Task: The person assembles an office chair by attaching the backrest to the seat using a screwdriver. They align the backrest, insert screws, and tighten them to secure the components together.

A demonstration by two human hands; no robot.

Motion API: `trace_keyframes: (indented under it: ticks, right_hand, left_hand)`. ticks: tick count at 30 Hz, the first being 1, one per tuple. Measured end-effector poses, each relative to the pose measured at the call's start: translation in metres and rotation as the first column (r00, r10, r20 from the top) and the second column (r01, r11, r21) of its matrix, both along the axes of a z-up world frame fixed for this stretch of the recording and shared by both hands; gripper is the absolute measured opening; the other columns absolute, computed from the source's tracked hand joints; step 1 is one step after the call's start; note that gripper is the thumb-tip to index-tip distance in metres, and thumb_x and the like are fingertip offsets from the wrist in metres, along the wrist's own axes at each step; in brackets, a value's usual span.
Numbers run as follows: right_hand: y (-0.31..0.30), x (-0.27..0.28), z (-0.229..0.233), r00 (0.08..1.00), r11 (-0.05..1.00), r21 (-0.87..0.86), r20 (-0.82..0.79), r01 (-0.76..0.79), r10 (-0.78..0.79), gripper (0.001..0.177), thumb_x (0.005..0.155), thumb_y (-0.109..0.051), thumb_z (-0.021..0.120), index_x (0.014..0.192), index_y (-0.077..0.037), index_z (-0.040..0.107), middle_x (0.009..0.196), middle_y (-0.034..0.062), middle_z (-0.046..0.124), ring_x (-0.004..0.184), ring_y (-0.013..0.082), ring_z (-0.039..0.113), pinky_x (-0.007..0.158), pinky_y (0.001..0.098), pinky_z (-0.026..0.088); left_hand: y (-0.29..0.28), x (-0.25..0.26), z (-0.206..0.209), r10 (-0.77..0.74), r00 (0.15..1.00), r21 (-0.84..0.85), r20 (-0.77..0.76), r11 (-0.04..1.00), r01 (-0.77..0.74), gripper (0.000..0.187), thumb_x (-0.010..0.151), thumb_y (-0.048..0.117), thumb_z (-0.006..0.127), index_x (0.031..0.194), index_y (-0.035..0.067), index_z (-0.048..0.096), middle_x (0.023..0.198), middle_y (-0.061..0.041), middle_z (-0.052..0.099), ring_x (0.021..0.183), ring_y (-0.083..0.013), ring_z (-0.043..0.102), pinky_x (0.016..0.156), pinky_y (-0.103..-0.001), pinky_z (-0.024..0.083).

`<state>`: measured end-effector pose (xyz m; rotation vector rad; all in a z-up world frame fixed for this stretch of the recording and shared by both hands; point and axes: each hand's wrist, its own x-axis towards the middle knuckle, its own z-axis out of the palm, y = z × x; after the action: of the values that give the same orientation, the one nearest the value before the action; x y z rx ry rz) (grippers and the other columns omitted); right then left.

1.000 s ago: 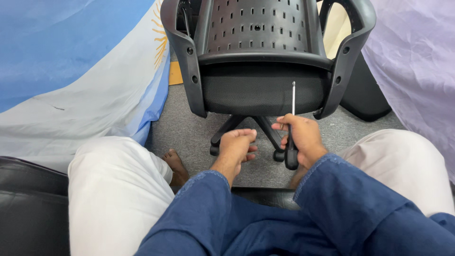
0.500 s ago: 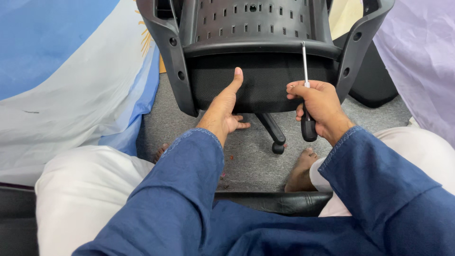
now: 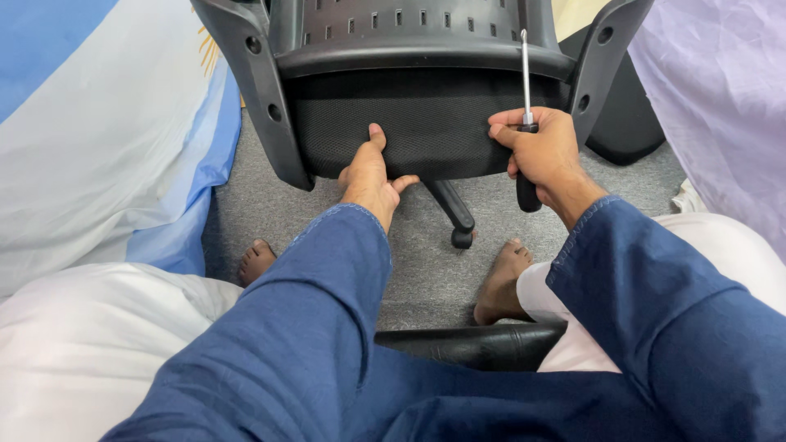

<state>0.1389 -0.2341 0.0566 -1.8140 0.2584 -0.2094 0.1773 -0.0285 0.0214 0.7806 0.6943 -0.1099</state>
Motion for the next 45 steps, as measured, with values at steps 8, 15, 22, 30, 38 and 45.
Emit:
trace_keyframes:
  ticks: [8,15,22,30,38,45]
  right_hand:
    - [0.0,0.013,-0.028,0.99,0.996,0.012,0.113,-0.088,0.086,0.013,0.094,-0.01,0.072,0.106,-0.004,0.071,0.068,-0.004,0.061,0.043,0.0039,0.048,0.04,0.0214,0.04]
    - [-0.006,0.016,-0.045,0.975,0.989,-0.015,0.166,-0.146,0.147,0.013,0.097,-0.011,0.071,0.108,-0.004,0.071,0.069,-0.0011,0.058,0.043,0.0042,0.047,0.039,0.0214,0.037]
    - [-0.016,0.012,-0.034,0.971,0.975,0.033,0.097,-0.222,0.217,0.015,0.094,-0.011,0.071,0.107,-0.003,0.071,0.08,-0.0014,0.067,0.044,0.004,0.049,0.04,0.0208,0.038]
    - [-0.029,0.019,-0.033,0.969,0.969,0.035,0.04,-0.246,0.245,0.018,0.094,-0.011,0.071,0.11,-0.003,0.071,0.08,0.0001,0.067,0.043,0.0044,0.049,0.04,0.0212,0.039]
    - [-0.031,0.019,-0.031,0.97,0.969,0.045,0.003,-0.244,0.245,0.019,0.093,-0.012,0.071,0.11,-0.002,0.071,0.082,0.0009,0.07,0.043,0.0044,0.049,0.04,0.0218,0.041]
    - [-0.032,0.02,-0.031,0.972,0.972,0.023,-0.02,-0.235,0.236,0.019,0.093,-0.012,0.071,0.11,-0.003,0.071,0.082,0.0016,0.07,0.043,0.0049,0.049,0.04,0.0222,0.043]
  left_hand:
    - [0.004,0.015,-0.015,0.026,0.993,-0.014,0.112,1.0,-0.024,0.062,0.09,0.024,0.068,0.136,-0.012,0.048,0.138,-0.03,0.056,0.127,-0.0481,0.059,0.089,-0.066,0.057]
    - [0.004,0.003,-0.018,0.055,0.997,0.021,0.061,0.998,-0.056,0.064,0.091,0.023,0.071,0.135,-0.015,0.043,0.134,-0.033,0.055,0.119,-0.0507,0.065,0.082,-0.056,0.06]
    - [0.003,-0.018,-0.009,0.003,0.99,0.067,0.138,0.998,-0.012,0.067,0.092,0.027,0.067,0.134,-0.018,0.04,0.133,-0.034,0.057,0.119,-0.0505,0.066,0.081,-0.053,0.06]
    - [-0.004,-0.02,-0.004,-0.058,0.993,0.113,0.101,0.992,0.047,0.074,0.095,0.027,0.065,0.14,-0.014,0.024,0.138,-0.038,0.048,0.125,-0.0542,0.058,0.094,-0.061,0.06]
    - [-0.003,-0.027,0.009,-0.118,0.992,0.193,0.047,0.975,0.107,0.069,0.096,0.033,0.063,0.136,-0.016,0.037,0.133,-0.041,0.055,0.115,-0.0564,0.065,0.08,-0.051,0.061]
    - [-0.003,-0.028,0.009,-0.12,0.992,0.207,0.025,0.972,0.112,0.068,0.096,0.033,0.064,0.136,-0.016,0.039,0.135,-0.04,0.054,0.118,-0.0547,0.063,0.081,-0.05,0.061]
